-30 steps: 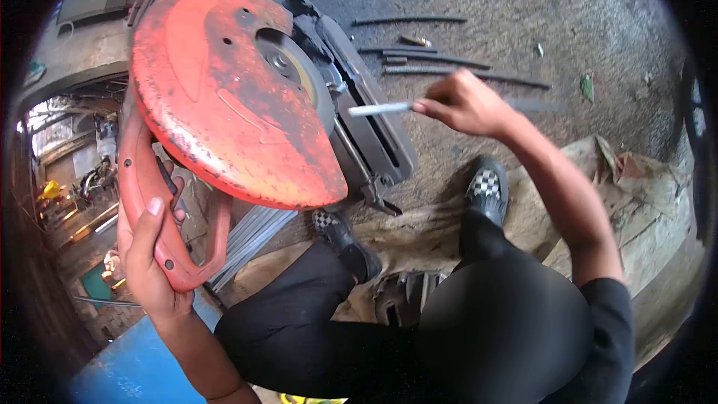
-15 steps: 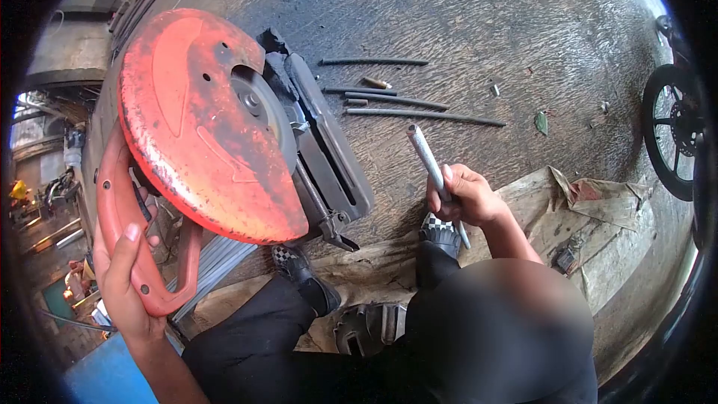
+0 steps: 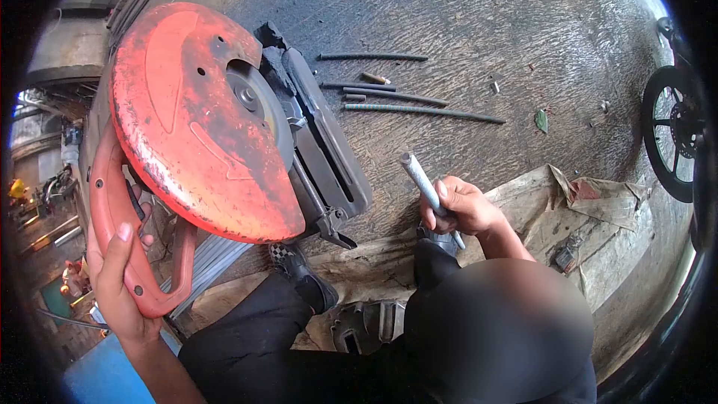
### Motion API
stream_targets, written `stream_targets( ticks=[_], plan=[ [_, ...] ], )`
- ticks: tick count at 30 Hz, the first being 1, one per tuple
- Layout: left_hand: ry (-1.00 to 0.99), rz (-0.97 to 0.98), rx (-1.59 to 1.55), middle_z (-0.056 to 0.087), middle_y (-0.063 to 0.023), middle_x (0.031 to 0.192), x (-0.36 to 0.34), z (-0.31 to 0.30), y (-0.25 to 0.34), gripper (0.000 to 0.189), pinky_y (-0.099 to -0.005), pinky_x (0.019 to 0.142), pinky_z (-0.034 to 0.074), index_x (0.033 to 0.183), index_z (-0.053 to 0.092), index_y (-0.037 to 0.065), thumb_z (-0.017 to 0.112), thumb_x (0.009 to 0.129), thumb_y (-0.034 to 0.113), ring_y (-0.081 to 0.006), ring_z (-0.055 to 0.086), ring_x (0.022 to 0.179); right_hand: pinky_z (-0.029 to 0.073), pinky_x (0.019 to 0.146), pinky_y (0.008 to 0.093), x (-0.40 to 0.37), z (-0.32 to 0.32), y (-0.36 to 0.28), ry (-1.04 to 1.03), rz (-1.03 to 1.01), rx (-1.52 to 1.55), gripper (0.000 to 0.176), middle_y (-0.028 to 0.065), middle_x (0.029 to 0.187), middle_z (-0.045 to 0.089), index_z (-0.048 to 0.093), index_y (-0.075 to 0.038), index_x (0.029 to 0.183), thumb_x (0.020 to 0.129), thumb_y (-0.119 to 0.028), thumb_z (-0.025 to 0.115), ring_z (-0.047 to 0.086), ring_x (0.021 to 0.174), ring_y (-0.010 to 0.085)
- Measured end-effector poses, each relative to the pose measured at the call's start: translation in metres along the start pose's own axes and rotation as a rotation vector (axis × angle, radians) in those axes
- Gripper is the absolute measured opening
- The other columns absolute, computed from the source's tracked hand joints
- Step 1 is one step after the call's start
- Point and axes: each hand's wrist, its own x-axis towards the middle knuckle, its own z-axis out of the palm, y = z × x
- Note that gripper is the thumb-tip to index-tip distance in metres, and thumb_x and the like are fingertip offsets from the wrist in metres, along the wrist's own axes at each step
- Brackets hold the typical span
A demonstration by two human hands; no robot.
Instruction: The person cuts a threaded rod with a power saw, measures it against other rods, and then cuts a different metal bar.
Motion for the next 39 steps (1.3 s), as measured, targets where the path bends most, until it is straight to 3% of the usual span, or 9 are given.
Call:
stream_targets(
  ticks=[2,6,17,31,39],
  plan=[
    [0.003,-0.013,0.008,0.053,-0.0124,0.124,0.000,-0.003,-0.001,0.056,-0.0289,0.086,0.042,0.136,0.039,-0.002,0.058,0.088,0.020,-0.0186,0.055,0.106,0.024,0.043,0.0218,-0.001,0.001,0.000,-0.037,-0.021,-0.008,0.054,-0.0035,0.053,0.040,0.062,-0.002,0.078,0.094,-0.050,0.046,0.032,0.045,0.0056],
    [0.008,-0.036,-0.008,0.056,-0.0096,0.119,0.000,-0.003,0.000,0.052,-0.0277,0.086,0.043,0.133,0.042,0.000,0.058,0.088,0.021,-0.0150,0.056,0.101,0.025,0.044,0.0217,0.001,0.004,0.002,-0.062,-0.056,-0.026,0.051,-0.0040,0.053,0.040,0.062,-0.001,0.080,0.094,-0.049,0.048,0.033,0.047,0.0053],
    [0.020,-0.027,0.002,0.057,-0.0107,0.117,-0.001,0.002,0.003,0.051,-0.0277,0.085,0.043,0.131,0.044,-0.002,0.058,0.088,0.020,-0.0145,0.055,0.097,0.036,0.051,0.0214,0.004,0.012,0.002,0.165,-0.102,-0.210,0.036,-0.0014,0.063,0.056,0.067,-0.001,0.082,0.088,-0.037,0.064,0.047,0.057,0.0051],
    [0.013,-0.038,-0.020,0.055,-0.0110,0.120,-0.001,0.002,0.004,0.052,-0.0278,0.086,0.043,0.134,0.040,-0.001,0.057,0.089,0.019,-0.0150,0.055,0.100,0.034,0.052,0.0223,0.010,0.020,0.008,0.318,-0.129,-0.295,0.028,-0.0054,0.064,0.054,0.063,-0.003,0.076,0.084,-0.028,0.072,0.044,0.060,0.0034],
    [-0.012,-0.036,-0.042,0.053,-0.0145,0.124,-0.001,0.004,0.004,0.054,-0.0309,0.089,0.043,0.135,0.037,-0.002,0.056,0.089,0.018,-0.0206,0.055,0.106,0.034,0.051,0.0235,0.021,0.017,0.013,0.349,-0.171,-0.328,0.030,-0.0051,0.064,0.051,0.059,-0.004,0.076,0.082,-0.028,0.074,0.043,0.059,0.0036]
  ],
)
